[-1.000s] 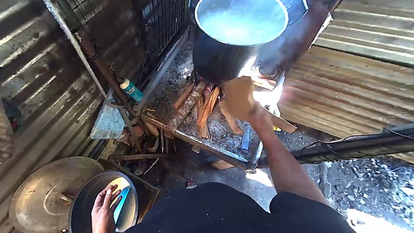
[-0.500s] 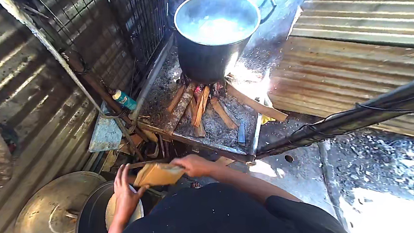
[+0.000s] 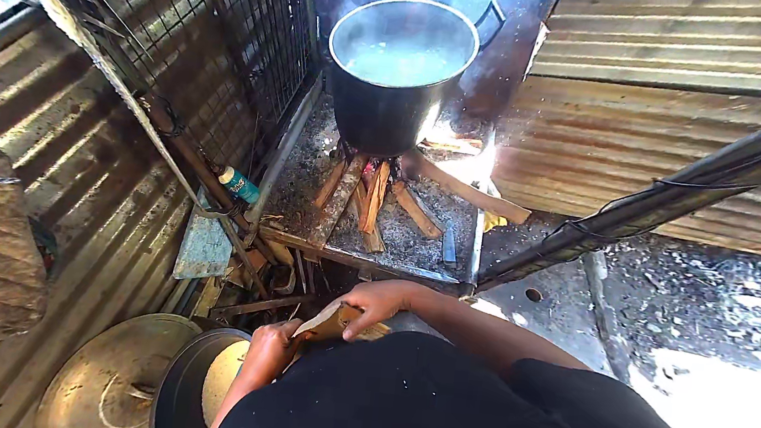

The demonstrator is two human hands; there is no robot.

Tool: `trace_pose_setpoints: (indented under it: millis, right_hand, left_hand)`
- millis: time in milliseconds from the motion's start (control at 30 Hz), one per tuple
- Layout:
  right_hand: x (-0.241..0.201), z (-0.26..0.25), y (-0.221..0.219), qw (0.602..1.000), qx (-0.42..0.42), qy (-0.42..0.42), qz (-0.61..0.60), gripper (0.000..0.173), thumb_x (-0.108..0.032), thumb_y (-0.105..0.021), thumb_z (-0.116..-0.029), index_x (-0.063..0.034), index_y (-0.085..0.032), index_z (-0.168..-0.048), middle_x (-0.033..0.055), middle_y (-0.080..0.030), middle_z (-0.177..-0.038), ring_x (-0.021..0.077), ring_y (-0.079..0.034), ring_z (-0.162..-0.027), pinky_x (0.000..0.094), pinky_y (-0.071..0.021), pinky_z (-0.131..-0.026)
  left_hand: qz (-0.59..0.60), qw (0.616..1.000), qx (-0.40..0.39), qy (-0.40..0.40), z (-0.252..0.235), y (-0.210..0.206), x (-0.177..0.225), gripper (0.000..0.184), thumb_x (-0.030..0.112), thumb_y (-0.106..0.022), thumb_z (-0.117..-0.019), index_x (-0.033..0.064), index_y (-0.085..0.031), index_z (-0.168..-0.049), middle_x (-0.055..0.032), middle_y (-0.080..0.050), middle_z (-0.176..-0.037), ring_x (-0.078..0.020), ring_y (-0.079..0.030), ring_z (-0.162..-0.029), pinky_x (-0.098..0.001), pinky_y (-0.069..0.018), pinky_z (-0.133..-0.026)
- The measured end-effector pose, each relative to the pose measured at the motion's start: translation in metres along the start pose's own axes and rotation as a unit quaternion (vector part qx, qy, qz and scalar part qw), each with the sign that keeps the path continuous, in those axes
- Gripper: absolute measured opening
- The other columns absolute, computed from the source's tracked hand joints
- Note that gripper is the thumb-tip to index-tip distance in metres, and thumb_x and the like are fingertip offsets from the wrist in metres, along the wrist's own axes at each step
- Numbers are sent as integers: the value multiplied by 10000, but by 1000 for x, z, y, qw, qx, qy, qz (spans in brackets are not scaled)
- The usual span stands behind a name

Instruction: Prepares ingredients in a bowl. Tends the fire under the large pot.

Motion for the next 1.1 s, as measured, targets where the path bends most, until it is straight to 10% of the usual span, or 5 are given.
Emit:
trace_pose_setpoints:
  millis: [267,533,700,967,1100]
  right_hand:
    - [-42,-8,19,997,-64,-12,-31,488,-326,-578,-1042,-18,-591,-1420,210,-655,-1328,336,-657,-1164,548,-543,-941]
    - [-44,-33,-2,932,-79,-85,344,355,-304,-528,-1060,-19,-613,-1255,219,-694,-986,421,-675,-996,627,-495,-886]
    - [-17,22,71,943,55,-228,238,368,-189,-479,-1081,42,-606,-1337,324,-646,-1233,493,-609,-1189,662,-442,-1021]
    - [155,268,241,635,484,-572,189,463,-49,-548,-1009,163,-406,-1395,418,-557,-1296,592,-566,-1213,735,-461,-949]
    - [153,162,197,753,404,-459,242,417,-192,-600,-998,34,-568,-1347,373,-654,-1133,577,-631,-1072,751,-475,-888]
  left_hand:
    - [-89,992,-90,-29,-17,26,21,277,369,-606,-1019,142,-751,-1086,-111,-767,-935,-324,-749,-883,-597,-569,-768]
    - [-187,975,-69,-101,-37,27,50,124,165,-626,-949,95,-728,-959,-98,-753,-858,-298,-750,-809,-524,-585,-701]
    - [-85,982,123,-113,-15,69,32,400,415,-698,-960,173,-707,-1278,-38,-692,-1322,-226,-637,-1264,-605,-394,-1160]
    - [1,975,209,75,81,85,-57,252,271,-630,-1006,102,-757,-1144,-52,-738,-1202,-178,-705,-1126,-415,-582,-981]
    - [9,984,145,102,85,48,-64,211,238,-647,-998,120,-759,-1132,-39,-756,-1135,-176,-724,-1067,-442,-589,-960]
Point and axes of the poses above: each hand's wrist, its own z-axis away from the middle knuckle, its own y-axis out of the back of the hand, x = y × z, the point moved 9 cm from there along -z, towards the middle knuckle
